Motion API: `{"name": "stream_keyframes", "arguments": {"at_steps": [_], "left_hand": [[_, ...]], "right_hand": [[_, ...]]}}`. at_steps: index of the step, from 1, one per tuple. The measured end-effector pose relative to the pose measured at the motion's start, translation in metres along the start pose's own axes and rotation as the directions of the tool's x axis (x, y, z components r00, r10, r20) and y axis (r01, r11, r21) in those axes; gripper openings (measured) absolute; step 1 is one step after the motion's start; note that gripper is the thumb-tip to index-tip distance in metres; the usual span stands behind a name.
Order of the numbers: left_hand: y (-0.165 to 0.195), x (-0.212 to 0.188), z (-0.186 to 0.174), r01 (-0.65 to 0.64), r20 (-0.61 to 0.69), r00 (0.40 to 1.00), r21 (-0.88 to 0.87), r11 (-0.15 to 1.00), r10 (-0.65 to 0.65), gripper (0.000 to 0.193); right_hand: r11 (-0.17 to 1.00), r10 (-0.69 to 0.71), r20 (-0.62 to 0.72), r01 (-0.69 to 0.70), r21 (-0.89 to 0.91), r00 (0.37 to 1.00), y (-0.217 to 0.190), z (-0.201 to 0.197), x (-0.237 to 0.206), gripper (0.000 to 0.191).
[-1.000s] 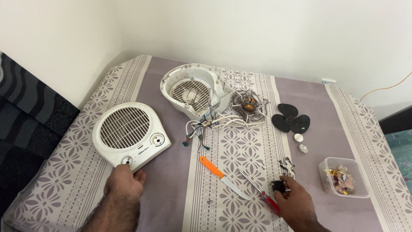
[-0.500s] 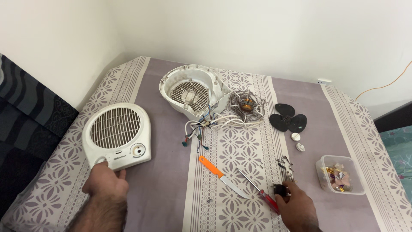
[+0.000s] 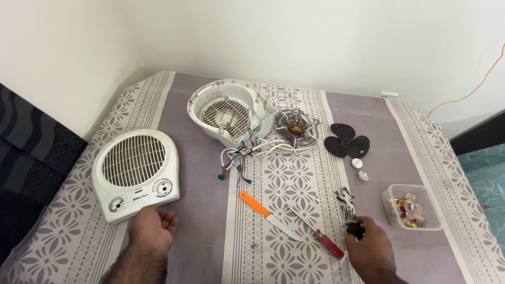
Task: The person works on a small white electric fan appliance at a table, using a screwdriver to unscrew and tighten screws on its housing and using a small knife on a component. They handle the fan body, reposition it repeatedly, and at the end handle its wiring and rear grille section.
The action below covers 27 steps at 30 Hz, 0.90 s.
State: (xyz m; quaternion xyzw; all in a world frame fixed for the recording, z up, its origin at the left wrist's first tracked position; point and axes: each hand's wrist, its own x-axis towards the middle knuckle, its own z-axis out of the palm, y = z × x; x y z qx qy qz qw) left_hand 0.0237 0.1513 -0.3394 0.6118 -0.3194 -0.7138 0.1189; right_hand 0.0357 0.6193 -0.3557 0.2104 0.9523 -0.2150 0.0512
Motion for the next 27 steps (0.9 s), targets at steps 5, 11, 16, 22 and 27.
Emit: {"name": "stream_keyframes", "arguments": {"at_steps": [5,11,16,22,27], "left_hand": [[-0.005,0.009,0.019,0.078,0.192,0.976,0.141,0.987,-0.105,0.025],[-0.001,-0.007,0.039,0.114,0.148,0.977,0.251,0.961,-0.155,0.03],[-0.003,-0.019,0.056,0.212,0.007,0.974,0.321,0.923,-0.226,0.038],[-0.027,-0.01,0.085,-0.028,0.252,0.963,0.438,0.899,-0.093,0.034],[-0.026,-0.018,0.12,-0.519,0.437,0.837,0.443,0.731,0.33,0.033]], "right_hand": [[0.998,0.052,-0.001,-0.052,0.02,0.999,-0.012,0.002,0.009,0.053],[0.996,0.088,-0.019,-0.089,-0.016,0.996,-0.026,0.002,0.005,0.053],[0.998,0.06,-0.042,-0.059,0.027,0.997,-0.045,-0.002,0.007,0.045],[0.904,0.048,0.137,-0.101,0.415,0.989,-0.101,-0.002,0.022,0.04],[0.679,-0.066,0.361,-0.224,0.699,0.93,-0.165,-0.003,0.034,0.059]]}}
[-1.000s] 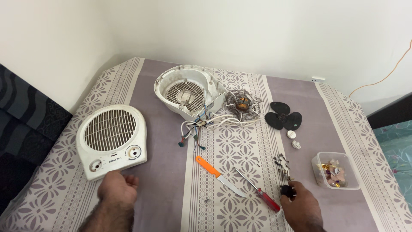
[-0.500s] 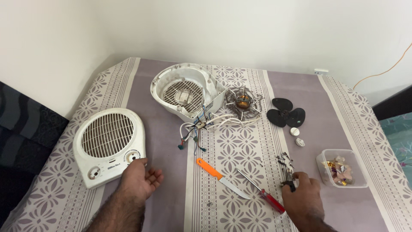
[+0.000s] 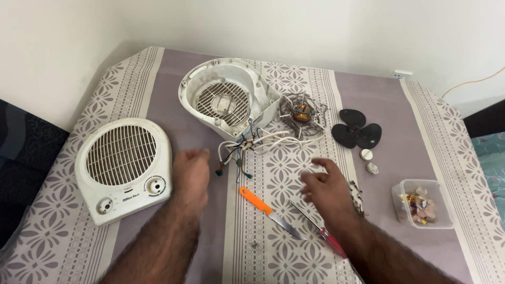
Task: The person works on a small white electric fan appliance at a table, using a screwdriver to unscrew and tighten screws on its housing and using a small knife on a component. They handle the fan body, reposition it repeatedly, and at the end handle its wiring and rear grille section.
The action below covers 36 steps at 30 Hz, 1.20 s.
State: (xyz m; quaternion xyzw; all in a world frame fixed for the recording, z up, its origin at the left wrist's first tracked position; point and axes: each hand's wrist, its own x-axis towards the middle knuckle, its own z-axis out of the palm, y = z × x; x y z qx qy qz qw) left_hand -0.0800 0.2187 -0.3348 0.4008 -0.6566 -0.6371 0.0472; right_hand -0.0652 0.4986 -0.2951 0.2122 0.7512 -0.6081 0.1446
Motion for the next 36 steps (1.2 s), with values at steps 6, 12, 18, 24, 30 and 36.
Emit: {"name": "stream_keyframes", "arguments": {"at_steps": [6,12,18,24,30,36], "left_hand": [[0.052,0.014,0.03,-0.01,0.16,0.987,-0.004,1.0,0.011,0.05],[0.06,0.011,0.046,0.128,0.231,0.962,0.103,0.987,-0.148,0.055],[0.047,-0.001,0.043,0.147,0.283,0.941,0.141,0.979,-0.183,0.042],[0.055,-0.037,0.041,-0.087,0.349,0.937,0.212,0.973,0.008,0.024],[0.064,-0.057,0.039,-0.226,0.497,0.864,0.238,0.945,0.081,0.025],[0.045,-0.049,0.039,-0.099,0.598,0.8,0.037,0.994,0.058,0.026]], "right_hand": [[0.945,0.225,0.191,-0.262,0.197,0.955,-0.044,0.026,0.03,0.085],[0.904,0.239,0.353,-0.34,0.258,0.904,-0.055,0.035,0.05,0.083],[0.952,0.195,0.343,-0.261,0.157,0.919,-0.076,0.045,0.041,0.078],[0.96,0.258,0.334,-0.28,0.021,0.907,-0.095,0.062,0.034,0.066],[0.964,0.243,0.416,-0.264,-0.007,0.876,-0.088,0.067,0.044,0.036],[0.97,0.184,0.422,-0.233,0.067,0.888,-0.073,0.063,0.052,0.021]]}}
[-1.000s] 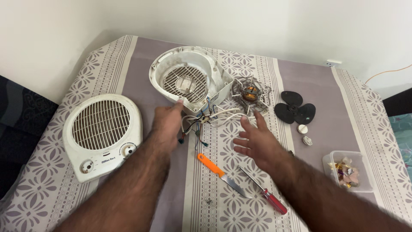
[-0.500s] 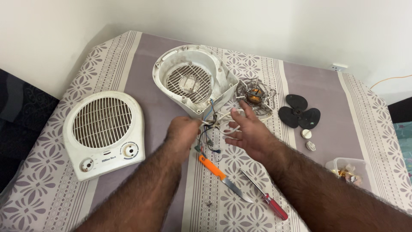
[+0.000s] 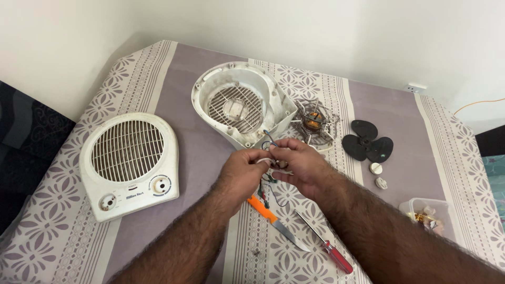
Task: The person works on a small white electric fan appliance at a table, using a screwdriver to unscrew and tighten screws on its housing and using a small knife on a component. They handle the fan body, reposition it repeatedly, and at the end handle its wiring and rear grille section.
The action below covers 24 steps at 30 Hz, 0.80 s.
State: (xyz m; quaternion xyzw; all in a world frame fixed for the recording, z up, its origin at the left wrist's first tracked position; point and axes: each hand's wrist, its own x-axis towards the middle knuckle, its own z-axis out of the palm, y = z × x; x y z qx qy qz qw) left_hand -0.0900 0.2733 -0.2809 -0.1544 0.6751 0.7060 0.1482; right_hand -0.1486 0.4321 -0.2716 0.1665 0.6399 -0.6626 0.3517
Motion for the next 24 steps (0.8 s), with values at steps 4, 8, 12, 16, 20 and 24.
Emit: {"name": "stream_keyframes", "arguments": {"at_steps": [4,8,12,16,20,24], "left_hand": [[-0.009,0.004,-0.005,0.153,-0.069,0.984,-0.159,0.975,-0.165,0.031],[-0.007,0.008,-0.004,0.236,-0.274,0.92,-0.182,0.955,-0.28,0.044],[-0.001,0.019,-0.007,0.302,-0.319,0.886,-0.153,0.941,-0.336,0.054],[-0.002,0.031,-0.01,0.322,-0.247,0.893,-0.235,0.917,-0.377,0.056],[-0.004,0.041,-0.012,0.354,-0.198,0.893,-0.244,0.903,-0.404,0.054],[-0.006,0.046,-0.017,0.433,-0.203,0.866,-0.15,0.889,-0.457,0.044]], "right_hand": [[1.0,0.008,0.007,-0.008,0.029,1.0,0.012,-0.003,-0.008,0.02],[0.998,0.034,-0.017,-0.033,0.061,0.999,0.021,0.002,-0.019,0.024],[0.998,-0.057,-0.275,0.049,-0.037,0.96,0.023,0.0,-0.027,0.027],[0.994,-0.07,-0.54,0.105,0.034,0.839,0.014,-0.01,-0.027,0.029],[0.998,0.021,-0.707,0.032,0.062,0.707,0.013,-0.023,-0.016,0.036],[0.997,-0.065,-0.802,0.001,-0.08,0.594,0.024,-0.05,0.006,0.029]]}}
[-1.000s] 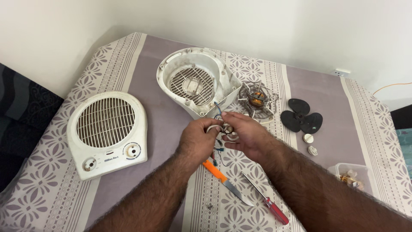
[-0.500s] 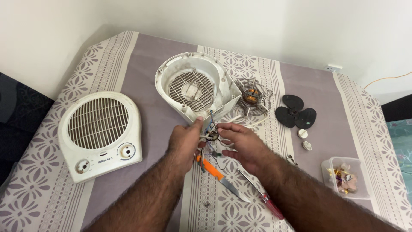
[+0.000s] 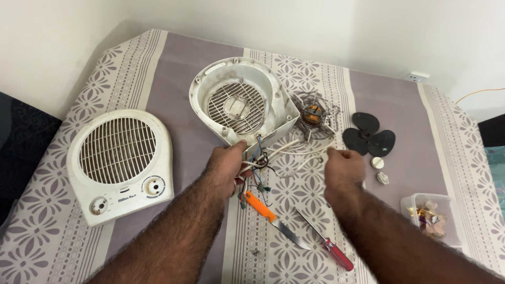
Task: The person works on a small white electric fan appliance at a table, using a screwdriver to unscrew and tighten screws on its housing and using a small knife on a component. They handle the fan body, reposition it repeatedly, and at the end handle its wiring and rear grille section.
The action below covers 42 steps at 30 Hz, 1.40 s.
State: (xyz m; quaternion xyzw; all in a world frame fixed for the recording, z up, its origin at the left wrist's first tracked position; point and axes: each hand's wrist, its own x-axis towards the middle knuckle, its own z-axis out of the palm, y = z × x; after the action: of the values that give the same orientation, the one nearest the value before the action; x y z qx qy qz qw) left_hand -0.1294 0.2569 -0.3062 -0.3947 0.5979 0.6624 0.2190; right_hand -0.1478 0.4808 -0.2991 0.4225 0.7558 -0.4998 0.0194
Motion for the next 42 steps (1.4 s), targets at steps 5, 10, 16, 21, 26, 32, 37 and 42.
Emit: {"name": "stream_keyframes", "arguments": {"at_steps": [5,10,16,21,26,32,37,42], "left_hand": [[-0.005,0.002,-0.003,-0.016,0.033,0.999,0.002,1.0,0.016,0.04],[-0.008,0.004,-0.002,-0.013,0.068,0.998,-0.02,1.0,0.015,0.033],[0.001,0.008,-0.006,-0.005,0.148,0.989,-0.011,1.0,0.006,0.032],[0.002,0.012,-0.013,0.018,0.212,0.977,-0.012,1.0,-0.015,0.029],[-0.006,0.015,-0.017,0.074,0.316,0.948,-0.077,0.994,-0.046,0.03],[-0.024,0.0,-0.018,0.075,0.236,0.971,-0.146,0.986,-0.039,0.025],[-0.041,-0.02,-0.012,0.073,0.182,0.983,-0.251,0.965,-0.027,0.025],[-0.064,-0.043,-0.005,0.082,0.146,0.989,-0.441,0.894,-0.019,0.024]], "right_hand": [[0.981,-0.028,0.064,0.015,0.195,0.998,0.007,0.005,0.056,0.023],[0.986,0.112,0.218,-0.135,0.097,0.97,-0.002,0.012,0.088,0.032],[0.876,0.278,0.407,-0.403,0.264,0.87,-0.015,0.022,0.096,0.042],[0.836,0.295,0.457,-0.458,0.302,0.839,-0.021,0.023,0.097,0.036],[0.849,0.201,0.448,-0.383,0.364,0.871,-0.024,0.026,0.098,0.024],[0.83,0.036,0.43,-0.267,0.49,0.902,-0.012,0.018,0.095,0.021],[0.788,-0.008,0.417,-0.251,0.563,0.909,0.009,0.008,0.087,0.021],[0.749,-0.002,0.367,-0.242,0.616,0.93,0.022,-0.006,0.071,0.017]]}}
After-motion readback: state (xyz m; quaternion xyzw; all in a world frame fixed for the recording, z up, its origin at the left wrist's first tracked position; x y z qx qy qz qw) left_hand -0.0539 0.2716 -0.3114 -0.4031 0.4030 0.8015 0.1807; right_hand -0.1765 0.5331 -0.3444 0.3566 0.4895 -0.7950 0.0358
